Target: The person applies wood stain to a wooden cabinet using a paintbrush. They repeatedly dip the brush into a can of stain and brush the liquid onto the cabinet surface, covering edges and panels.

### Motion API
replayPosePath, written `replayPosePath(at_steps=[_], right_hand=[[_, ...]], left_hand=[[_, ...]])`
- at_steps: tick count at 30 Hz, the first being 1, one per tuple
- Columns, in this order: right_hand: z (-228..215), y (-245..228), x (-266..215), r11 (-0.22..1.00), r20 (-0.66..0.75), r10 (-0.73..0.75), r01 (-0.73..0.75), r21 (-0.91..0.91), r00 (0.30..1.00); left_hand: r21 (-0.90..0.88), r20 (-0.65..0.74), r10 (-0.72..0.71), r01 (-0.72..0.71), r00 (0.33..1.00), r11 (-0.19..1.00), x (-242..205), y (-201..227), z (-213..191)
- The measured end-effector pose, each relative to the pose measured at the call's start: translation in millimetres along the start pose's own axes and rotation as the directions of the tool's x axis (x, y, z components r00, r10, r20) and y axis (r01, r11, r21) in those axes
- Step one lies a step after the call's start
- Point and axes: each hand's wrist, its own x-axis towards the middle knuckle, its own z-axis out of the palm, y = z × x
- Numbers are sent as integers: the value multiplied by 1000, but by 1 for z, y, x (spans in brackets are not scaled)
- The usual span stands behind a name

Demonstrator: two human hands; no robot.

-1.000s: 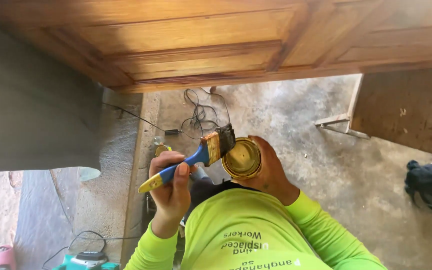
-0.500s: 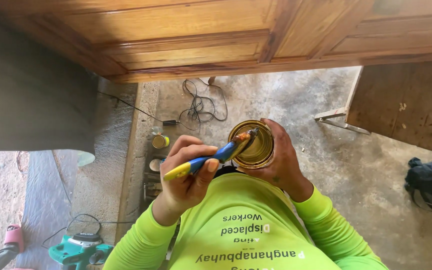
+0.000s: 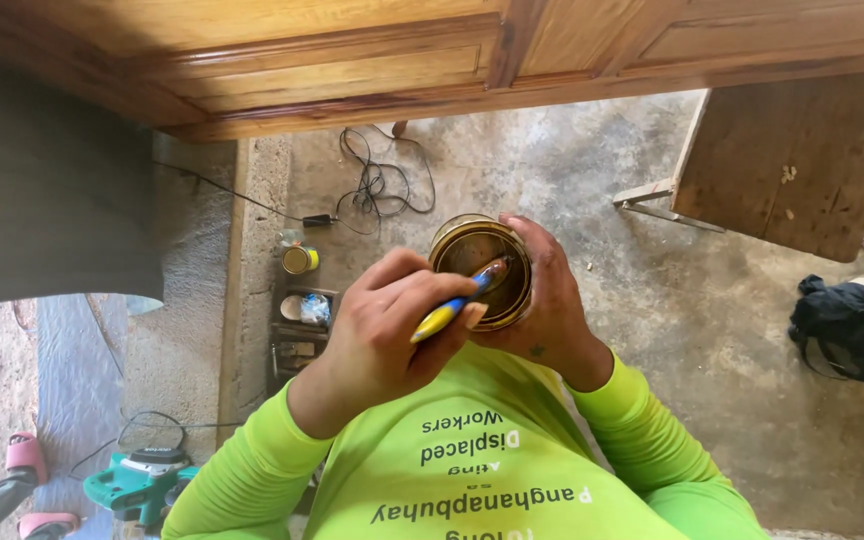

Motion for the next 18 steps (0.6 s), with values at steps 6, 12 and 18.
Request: replayPosePath(at_steps=[6, 12, 18], right_hand=[[-3, 2, -3, 1000, 15, 5, -5, -6, 1000], [-3, 6, -6, 999, 46, 23, -24, 39, 999], [-3, 7, -7, 999, 50, -20, 18, 42, 999]], left_hand=[[72, 47, -23, 19, 999, 997, 6, -11, 20], [107, 74, -39, 31, 996, 994, 7, -14, 29], [136, 69, -74, 65, 995, 989, 4, -17, 34]])
